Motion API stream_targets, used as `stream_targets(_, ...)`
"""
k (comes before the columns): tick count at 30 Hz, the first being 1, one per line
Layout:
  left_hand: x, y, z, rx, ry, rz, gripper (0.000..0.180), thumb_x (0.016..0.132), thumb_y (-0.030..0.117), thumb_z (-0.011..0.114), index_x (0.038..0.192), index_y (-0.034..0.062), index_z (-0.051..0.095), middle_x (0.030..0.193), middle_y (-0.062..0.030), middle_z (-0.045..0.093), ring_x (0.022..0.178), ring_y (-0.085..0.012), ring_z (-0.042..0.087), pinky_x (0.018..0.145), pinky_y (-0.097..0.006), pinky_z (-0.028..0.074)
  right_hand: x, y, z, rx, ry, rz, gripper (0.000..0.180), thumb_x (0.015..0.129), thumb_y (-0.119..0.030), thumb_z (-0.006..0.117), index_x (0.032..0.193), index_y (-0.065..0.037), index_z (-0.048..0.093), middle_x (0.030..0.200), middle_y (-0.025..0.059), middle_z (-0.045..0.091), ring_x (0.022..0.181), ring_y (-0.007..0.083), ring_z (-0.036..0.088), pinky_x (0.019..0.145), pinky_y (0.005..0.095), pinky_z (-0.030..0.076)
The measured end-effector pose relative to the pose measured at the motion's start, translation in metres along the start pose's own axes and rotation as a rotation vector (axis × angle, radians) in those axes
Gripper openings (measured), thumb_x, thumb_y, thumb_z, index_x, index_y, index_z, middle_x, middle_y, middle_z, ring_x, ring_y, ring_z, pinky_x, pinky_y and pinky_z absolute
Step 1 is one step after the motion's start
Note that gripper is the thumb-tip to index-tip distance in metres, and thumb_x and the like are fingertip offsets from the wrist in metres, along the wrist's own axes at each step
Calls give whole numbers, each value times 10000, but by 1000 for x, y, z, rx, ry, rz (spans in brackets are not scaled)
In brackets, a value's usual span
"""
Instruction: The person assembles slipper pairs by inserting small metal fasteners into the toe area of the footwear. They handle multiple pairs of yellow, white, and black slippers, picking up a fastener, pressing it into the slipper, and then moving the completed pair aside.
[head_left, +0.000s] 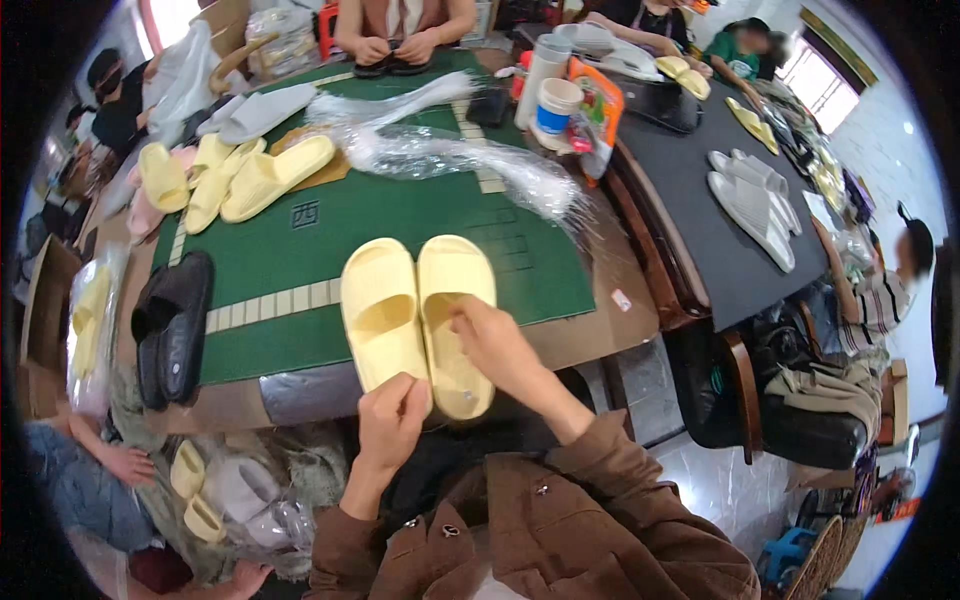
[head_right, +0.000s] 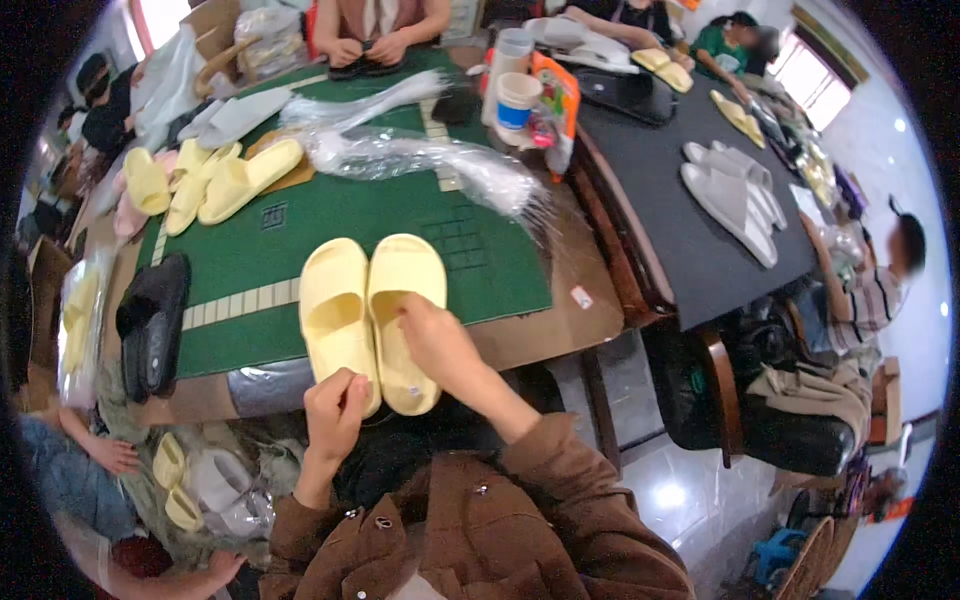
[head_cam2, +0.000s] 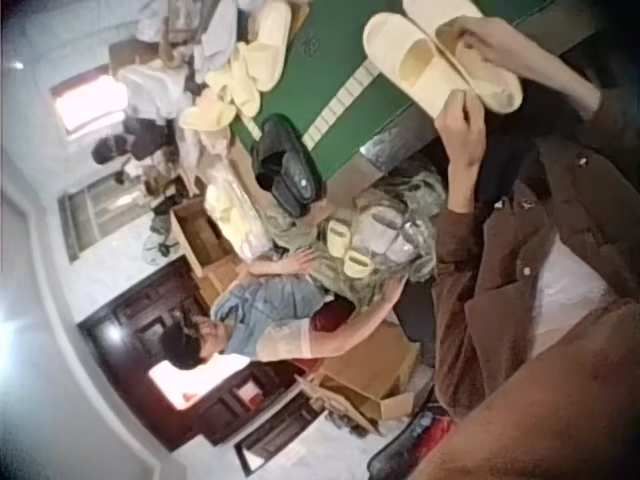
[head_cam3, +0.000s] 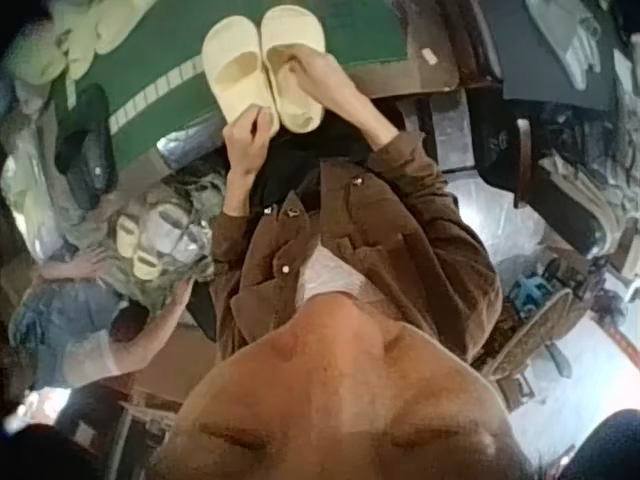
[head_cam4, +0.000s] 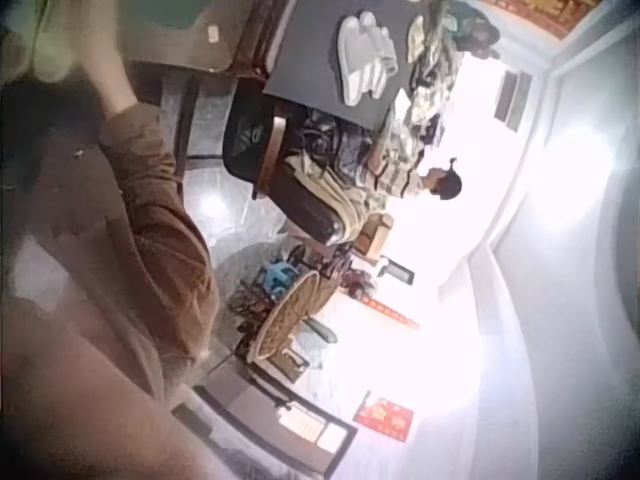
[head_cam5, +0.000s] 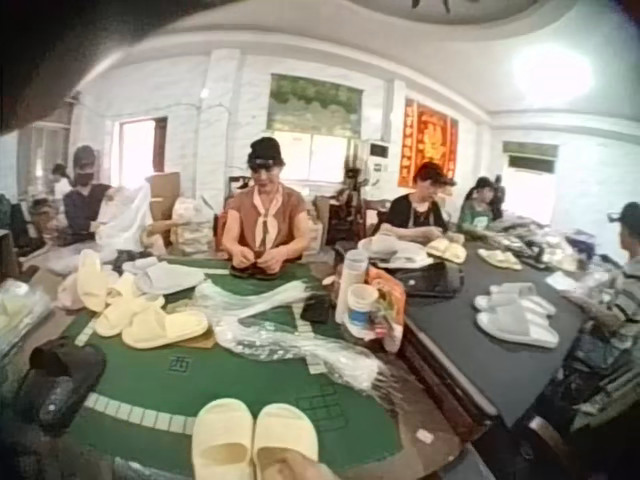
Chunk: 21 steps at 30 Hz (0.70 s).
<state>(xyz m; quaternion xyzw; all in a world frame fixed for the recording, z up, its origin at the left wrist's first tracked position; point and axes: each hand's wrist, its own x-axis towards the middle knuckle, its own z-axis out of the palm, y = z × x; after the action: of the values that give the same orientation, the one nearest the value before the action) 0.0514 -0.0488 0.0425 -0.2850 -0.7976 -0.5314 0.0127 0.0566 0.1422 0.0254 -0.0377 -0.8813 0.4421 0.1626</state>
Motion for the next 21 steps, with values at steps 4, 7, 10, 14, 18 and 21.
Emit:
stream_targets(4,11,-2,3,22,29,3,242,898,82,569,688,-18,499,561,-125,440,455,-233,419,458,-330,347,6,-5,15,-175,83,-121,250,802,4,513,1050,28,503,1024,255,605,981,435,576,836,478,479)
stream_targets(7,34,-23,4,188,-3,109,196,923,102,547,772,-21,522,680,-156,520,559,-287,498,525,-371,379,12,-3,29,-280,112,-205,251,801,-39,553,1041,14,504,982,218,600,941,402,570,837,450,467)
stream_targets(10,53,-31,2,369,-68,146,176,932,145,548,984,-24,550,954,-207,570,822,-366,551,719,-422,439,12,-3,30,-350,99,-186,249,796,-61,573,1030,4,518,979,197,601,949,374,574,832,439,471)
stream_targets(14,63,-41,12,447,-104,124,417,922,210,561,1232,-49,457,1187,-251,508,1102,-433,487,943,-475,400,12,1,30,-426,128,-286,251,773,-81,599,1005,-10,533,943,165,601,944,334,584,815,421,485)
stream_targets(18,71,-43,13,444,-254,89,591,894,306,601,1295,-71,383,1249,-295,459,1144,-445,457,969,-490,379,12,-5,22,-422,105,-278,256,758,-74,603,1001,-16,544,922,142,600,916,308,601,798,409,501)
stream_targets(21,78,-48,11,474,-332,74,685,878,359,615,1314,-95,347,1267,-321,433,1171,-462,432,987,-500,361,9,-6,14,-364,93,-264,263,756,-52,607,1012,-18,556,925,132,607,889,301,620,741,403,526)
